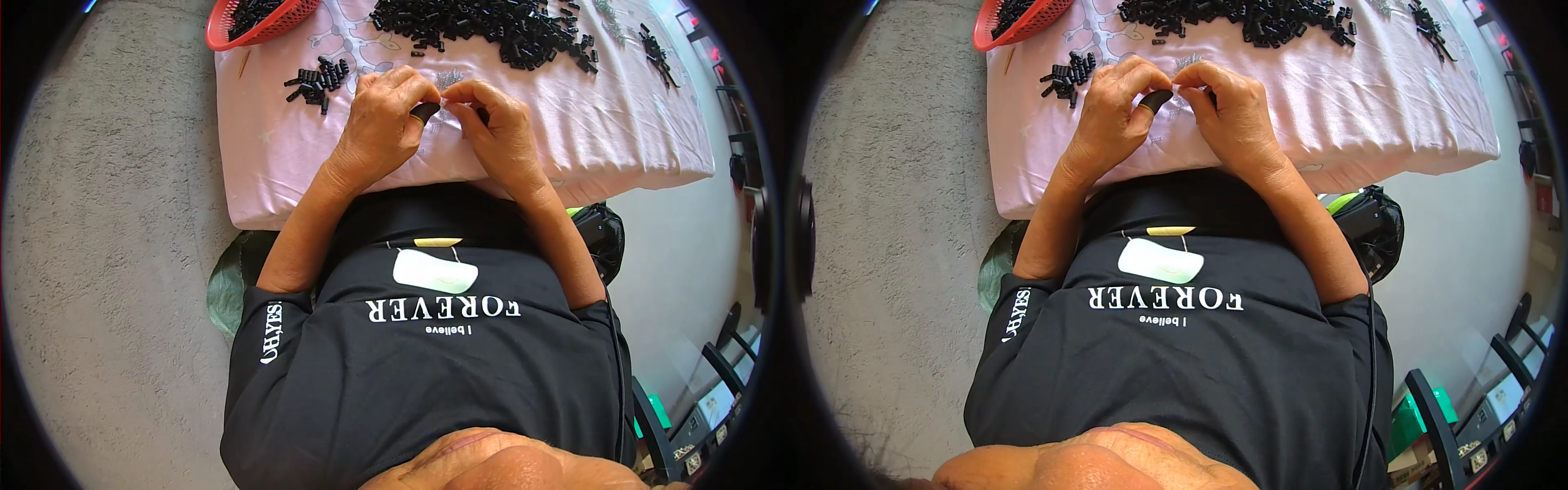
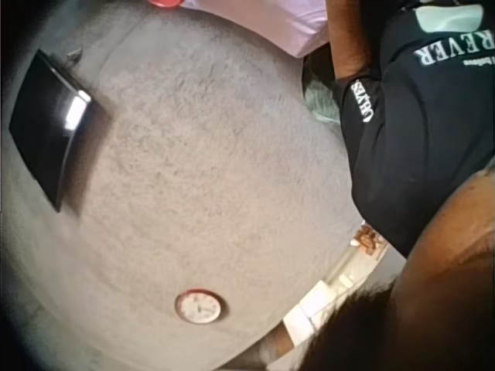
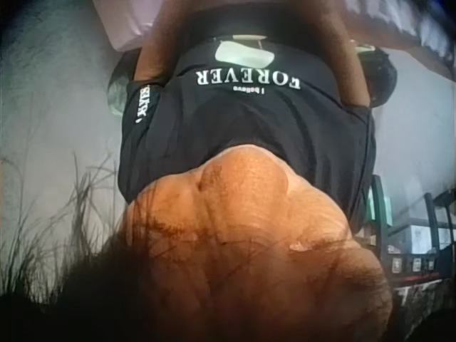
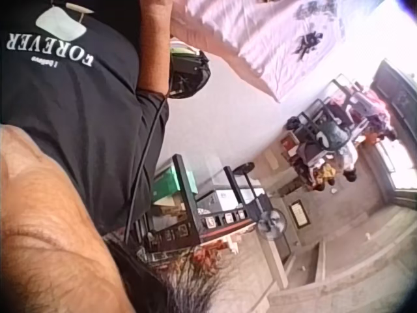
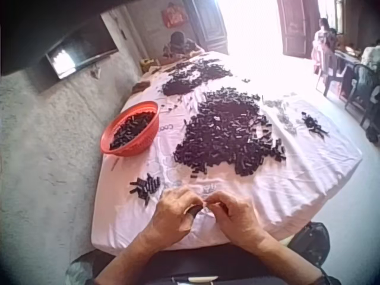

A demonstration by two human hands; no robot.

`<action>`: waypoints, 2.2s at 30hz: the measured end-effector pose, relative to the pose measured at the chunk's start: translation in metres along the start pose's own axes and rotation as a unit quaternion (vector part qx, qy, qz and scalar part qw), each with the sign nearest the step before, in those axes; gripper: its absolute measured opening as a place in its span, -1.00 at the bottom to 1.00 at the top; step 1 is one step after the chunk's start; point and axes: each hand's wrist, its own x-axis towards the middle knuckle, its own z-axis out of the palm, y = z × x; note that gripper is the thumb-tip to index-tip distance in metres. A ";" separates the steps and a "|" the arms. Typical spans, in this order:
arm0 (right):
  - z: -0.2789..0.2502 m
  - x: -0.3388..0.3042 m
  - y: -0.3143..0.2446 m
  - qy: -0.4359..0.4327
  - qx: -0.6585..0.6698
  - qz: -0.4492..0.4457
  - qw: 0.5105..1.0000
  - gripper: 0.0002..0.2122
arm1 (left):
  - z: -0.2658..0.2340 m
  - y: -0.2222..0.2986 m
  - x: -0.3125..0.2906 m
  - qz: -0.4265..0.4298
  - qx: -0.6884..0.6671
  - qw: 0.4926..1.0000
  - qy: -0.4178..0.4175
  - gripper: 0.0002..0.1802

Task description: Manually assembling small black plastic components by inserting tiny metal pins into them.

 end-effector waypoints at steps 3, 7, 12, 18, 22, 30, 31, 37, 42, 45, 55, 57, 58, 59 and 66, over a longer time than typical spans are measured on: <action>0.001 0.000 0.001 0.007 -0.008 -0.001 1.000 -0.89 | 0.000 -0.003 -0.002 -0.001 0.022 1.000 0.010 -0.81; 0.002 -0.001 0.002 0.015 -0.005 0.001 1.000 -0.89 | -0.002 -0.006 -0.004 -0.013 0.026 1.000 0.008 -0.82; -0.002 -0.005 0.002 0.066 0.079 0.051 0.993 -0.86 | 0.003 -0.003 -0.005 -0.021 0.029 0.999 0.004 -0.79; -0.012 -0.011 -0.002 0.034 -0.027 0.003 0.999 -0.82 | 0.011 -0.002 -0.003 -0.012 0.052 0.999 0.007 -0.72; -0.012 -0.010 -0.003 -0.009 -0.052 -0.015 0.998 -0.82 | 0.008 0.000 -0.002 -0.025 0.094 0.995 -0.026 -0.76; -0.018 -0.008 0.005 0.023 0.099 0.061 0.993 -0.86 | 0.001 0.001 -0.006 -0.064 0.089 0.994 -0.024 -0.73; -0.019 -0.007 0.005 0.036 0.173 0.098 0.979 -0.87 | 0.002 0.003 -0.004 -0.047 0.071 0.996 -0.021 -0.73; -0.018 -0.008 0.005 0.061 0.233 0.098 0.966 -0.86 | 0.008 0.005 0.002 -0.006 0.055 0.998 -0.033 -0.73; -0.017 -0.007 0.006 0.061 0.209 0.088 0.972 -0.86 | 0.006 0.004 0.000 -0.020 0.075 0.995 -0.057 -0.76; -0.016 -0.008 0.008 0.063 0.207 0.083 0.973 -0.86 | 0.002 0.001 -0.002 -0.024 0.093 0.994 -0.061 -0.78; -0.015 -0.008 0.007 0.061 0.193 0.083 0.976 -0.86 | -0.003 0.000 -0.008 -0.042 0.083 0.993 -0.068 -0.79; -0.015 -0.007 0.007 0.058 0.192 0.084 0.976 -0.86 | -0.003 0.000 -0.009 -0.043 0.082 0.993 -0.067 -0.78; -0.016 -0.007 0.007 0.054 0.191 0.084 0.976 -0.87 | -0.003 -0.001 -0.009 -0.043 0.083 0.994 -0.065 -0.76; -0.015 -0.007 0.007 0.054 0.191 0.083 0.977 -0.87 | -0.003 -0.001 -0.010 -0.043 0.083 0.994 -0.063 -0.74; -0.012 -0.006 0.002 0.026 -0.009 0.009 1.000 -0.89 | -0.005 0.007 -0.007 -0.042 0.032 0.998 -0.032 -0.70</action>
